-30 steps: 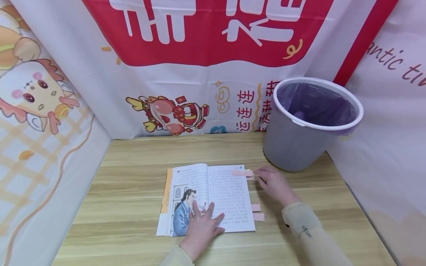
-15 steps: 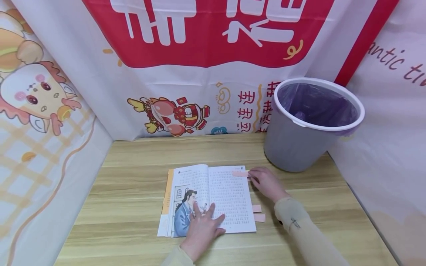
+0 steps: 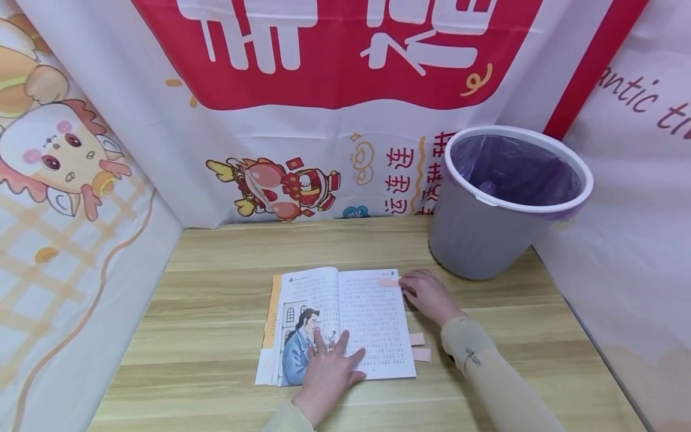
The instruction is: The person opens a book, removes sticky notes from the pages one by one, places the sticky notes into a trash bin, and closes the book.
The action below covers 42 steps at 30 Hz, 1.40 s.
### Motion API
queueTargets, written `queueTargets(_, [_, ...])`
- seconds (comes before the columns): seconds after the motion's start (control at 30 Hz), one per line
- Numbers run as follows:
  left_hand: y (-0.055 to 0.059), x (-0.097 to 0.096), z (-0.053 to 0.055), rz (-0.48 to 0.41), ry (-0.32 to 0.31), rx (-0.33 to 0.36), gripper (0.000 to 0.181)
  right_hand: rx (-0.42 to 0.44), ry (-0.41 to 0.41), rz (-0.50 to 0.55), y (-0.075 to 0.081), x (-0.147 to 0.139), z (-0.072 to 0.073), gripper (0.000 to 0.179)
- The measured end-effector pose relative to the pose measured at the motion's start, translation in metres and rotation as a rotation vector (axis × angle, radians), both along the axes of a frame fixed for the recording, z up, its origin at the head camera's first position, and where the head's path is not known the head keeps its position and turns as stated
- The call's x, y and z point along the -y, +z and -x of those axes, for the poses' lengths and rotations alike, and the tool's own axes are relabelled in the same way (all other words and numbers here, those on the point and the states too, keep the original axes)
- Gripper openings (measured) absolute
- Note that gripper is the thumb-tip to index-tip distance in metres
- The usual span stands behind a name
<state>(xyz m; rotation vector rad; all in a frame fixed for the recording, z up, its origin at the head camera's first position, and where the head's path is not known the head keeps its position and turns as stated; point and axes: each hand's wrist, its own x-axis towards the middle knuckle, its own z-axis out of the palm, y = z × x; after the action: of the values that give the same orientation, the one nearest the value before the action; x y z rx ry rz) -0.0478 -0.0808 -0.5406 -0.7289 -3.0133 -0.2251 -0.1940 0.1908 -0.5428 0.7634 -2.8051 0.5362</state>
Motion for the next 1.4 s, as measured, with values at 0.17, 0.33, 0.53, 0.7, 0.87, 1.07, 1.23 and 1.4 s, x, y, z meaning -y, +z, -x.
queueTargets(0.17, [0.0, 0.0, -0.001, -0.001, 0.001, -0.004, 0.048, 0.003, 0.007, -0.009, -0.004, 0.0, 0.003, 0.021])
queueTargets(0.33, [0.0, 0.0, -0.001, 0.003, 0.002, -0.003, 0.048, 0.004, 0.012, -0.025, -0.006, 0.0, 0.005, 0.021])
queueTargets(0.53, [-0.001, 0.0, -0.001, 0.005, 0.001, -0.019, 0.048, -0.008, 0.029, -0.016, -0.005, 0.0, 0.006, 0.021])
queueTargets(0.7, [0.0, 0.0, -0.001, 0.01, 0.002, -0.007, 0.049, -0.03, 0.035, -0.026, -0.006, 0.0, 0.008, 0.019])
queueTargets(0.87, [0.0, 0.0, -0.001, 0.009, 0.002, 0.0, 0.048, -0.054, 0.042, -0.023, -0.008, -0.001, 0.01, 0.016])
queueTargets(1.07, [0.0, 0.0, -0.001, 0.0, 0.003, -0.005, 0.048, -0.09, 0.042, -0.019, -0.008, -0.001, 0.011, 0.012])
queueTargets(1.23, [0.0, 0.0, -0.002, -0.002, 0.005, -0.006, 0.048, -0.129, 0.052, -0.002, -0.008, -0.002, 0.011, 0.008])
queueTargets(1.4, [0.0, 0.001, -0.002, 0.003, 0.008, 0.013, 0.048, -0.15, 0.044, 0.013, -0.008, -0.004, 0.012, 0.007])
